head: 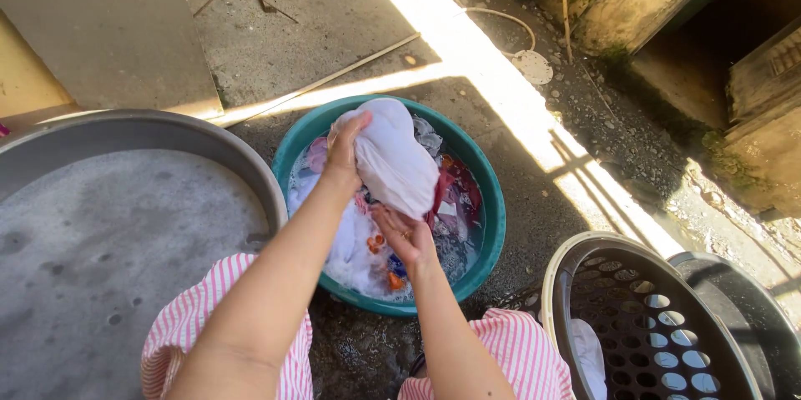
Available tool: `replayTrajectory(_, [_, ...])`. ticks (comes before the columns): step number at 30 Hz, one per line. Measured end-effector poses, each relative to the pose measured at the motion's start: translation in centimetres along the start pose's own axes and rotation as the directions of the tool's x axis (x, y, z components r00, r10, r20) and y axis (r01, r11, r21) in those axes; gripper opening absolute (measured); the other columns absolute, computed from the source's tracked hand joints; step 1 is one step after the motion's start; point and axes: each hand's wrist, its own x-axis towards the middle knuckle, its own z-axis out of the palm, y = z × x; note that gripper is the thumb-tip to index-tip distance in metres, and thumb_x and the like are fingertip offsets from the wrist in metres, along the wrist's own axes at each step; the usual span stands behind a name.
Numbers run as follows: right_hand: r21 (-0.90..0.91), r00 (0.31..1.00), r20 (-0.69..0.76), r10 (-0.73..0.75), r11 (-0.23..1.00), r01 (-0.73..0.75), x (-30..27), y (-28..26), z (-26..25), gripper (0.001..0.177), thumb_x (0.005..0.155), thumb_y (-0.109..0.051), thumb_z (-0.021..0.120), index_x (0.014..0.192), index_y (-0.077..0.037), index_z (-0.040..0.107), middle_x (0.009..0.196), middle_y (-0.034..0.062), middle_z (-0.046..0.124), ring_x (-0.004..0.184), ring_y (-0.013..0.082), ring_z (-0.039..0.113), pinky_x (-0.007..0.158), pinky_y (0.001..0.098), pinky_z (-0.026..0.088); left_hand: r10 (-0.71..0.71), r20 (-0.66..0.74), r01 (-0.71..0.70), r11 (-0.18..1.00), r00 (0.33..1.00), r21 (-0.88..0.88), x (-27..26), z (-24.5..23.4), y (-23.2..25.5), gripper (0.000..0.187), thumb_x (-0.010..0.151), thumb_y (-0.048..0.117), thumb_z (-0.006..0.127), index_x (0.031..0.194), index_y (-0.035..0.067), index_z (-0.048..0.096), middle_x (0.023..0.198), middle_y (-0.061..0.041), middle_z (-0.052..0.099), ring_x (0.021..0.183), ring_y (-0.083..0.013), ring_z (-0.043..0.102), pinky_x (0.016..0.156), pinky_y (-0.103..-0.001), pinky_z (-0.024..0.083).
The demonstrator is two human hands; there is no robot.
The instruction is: Hand washing laundry in a basin with soapy water.
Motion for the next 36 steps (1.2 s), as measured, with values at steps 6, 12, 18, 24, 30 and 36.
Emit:
replayTrajectory(6, [-0.028, 0.983, -0.025, 0.183, 0.983, -0.183, -4.7, 3.5, 10.3, 0.092, 0.083, -0.07, 0.047, 0.146, -0.003, 0.044, 0.145, 0.0269, 0.051, 0.132, 0.0489, 0.046, 0.108, 0.0661, 0.034, 0.043, 0.337, -0.233, 0.803, 0.94, 0.548, -3.8, 4.5, 2.9, 0.049, 0.076, 0.019, 0.083, 0.121, 0.004, 0.07, 0.104, -0.008, 0.074, 0.093, -0.0173, 0.07, 0.085, -0.034, 0.058])
replayTrajectory(12, [-0.463, 0.922, 0.384, 0.047, 0.874, 0.148, 3.2, -0.3, 3.8, 0.069, 0.111, -0.056, 0.047, 0.162, -0.011, 0.04, 0.157, 0.0106, 0.049, 0.145, 0.0272, 0.049, 0.123, 0.0462, 0.037, -0.123, 0.631, -0.443, 0.611, 0.766, 0.656, -7.3, 6.1, 1.8, 0.044, 0.08, 0.024, 0.087, 0.116, 0.001, 0.075, 0.109, -0.007, 0.076, 0.104, -0.0136, 0.069, 0.095, -0.031, 0.056])
replayTrajectory(18, [-0.472, 0.903, 0.303, -0.305, 0.775, 0.42, -0.6, -1.9, 12.5, 0.063, 0.097, -0.057, 0.052, 0.137, -0.009, 0.055, 0.135, 0.0113, 0.059, 0.125, 0.0307, 0.057, 0.111, 0.0486, 0.048, -0.173, 0.375, 0.01, 0.917, 0.911, 0.398, -6.5, 5.6, 3.5, 0.06, 0.079, 0.038, 0.084, 0.124, 0.001, 0.068, 0.11, -0.01, 0.074, 0.102, -0.0218, 0.071, 0.092, -0.036, 0.057])
replayTrajectory(24, [-0.458, 0.911, 0.249, -0.329, 0.789, 0.41, -3.2, -3.6, 18.0, 0.072, 0.081, -0.056, 0.059, 0.133, -0.007, 0.061, 0.133, 0.0153, 0.065, 0.122, 0.0356, 0.063, 0.106, 0.0517, 0.052, -0.277, 0.309, 0.258, 0.961, 0.91, 0.099, -3.8, 4.5, 4.1, 0.076, 0.082, 0.058, 0.076, 0.133, 0.002, 0.063, 0.126, -0.017, 0.071, 0.117, -0.0315, 0.068, 0.103, -0.048, 0.056])
replayTrajectory(30, [-0.588, 0.801, 0.572, -0.175, 0.594, 0.549, -5.5, -2.7, 21.9, 0.081, 0.082, -0.037, 0.076, 0.148, 0.0, 0.047, 0.152, 0.0155, 0.056, 0.139, 0.0326, 0.054, 0.123, 0.052, 0.046, -0.489, 0.285, 0.516, 0.856, 0.824, -0.024, -2.1, 3.2, 3.4, 0.07, 0.085, 0.059, 0.066, 0.134, 0.01, 0.063, 0.131, -0.017, 0.07, 0.122, -0.0345, 0.067, 0.105, -0.053, 0.053])
replayTrajectory(36, [-0.693, 0.716, 0.697, -0.033, 0.228, 0.684, -9.4, -1.1, 23.4, 0.085, 0.083, -0.037, 0.084, 0.151, -0.007, 0.044, 0.153, 0.018, 0.053, 0.146, 0.0343, 0.051, 0.127, 0.0517, 0.044, -0.521, 0.392, 0.556, 0.831, 0.758, 0.029, 0.7, 0.3, 1.3, 0.055, 0.094, 0.046, 0.063, 0.136, 0.011, 0.063, 0.131, -0.015, 0.069, 0.121, -0.0327, 0.067, 0.106, -0.053, 0.054])
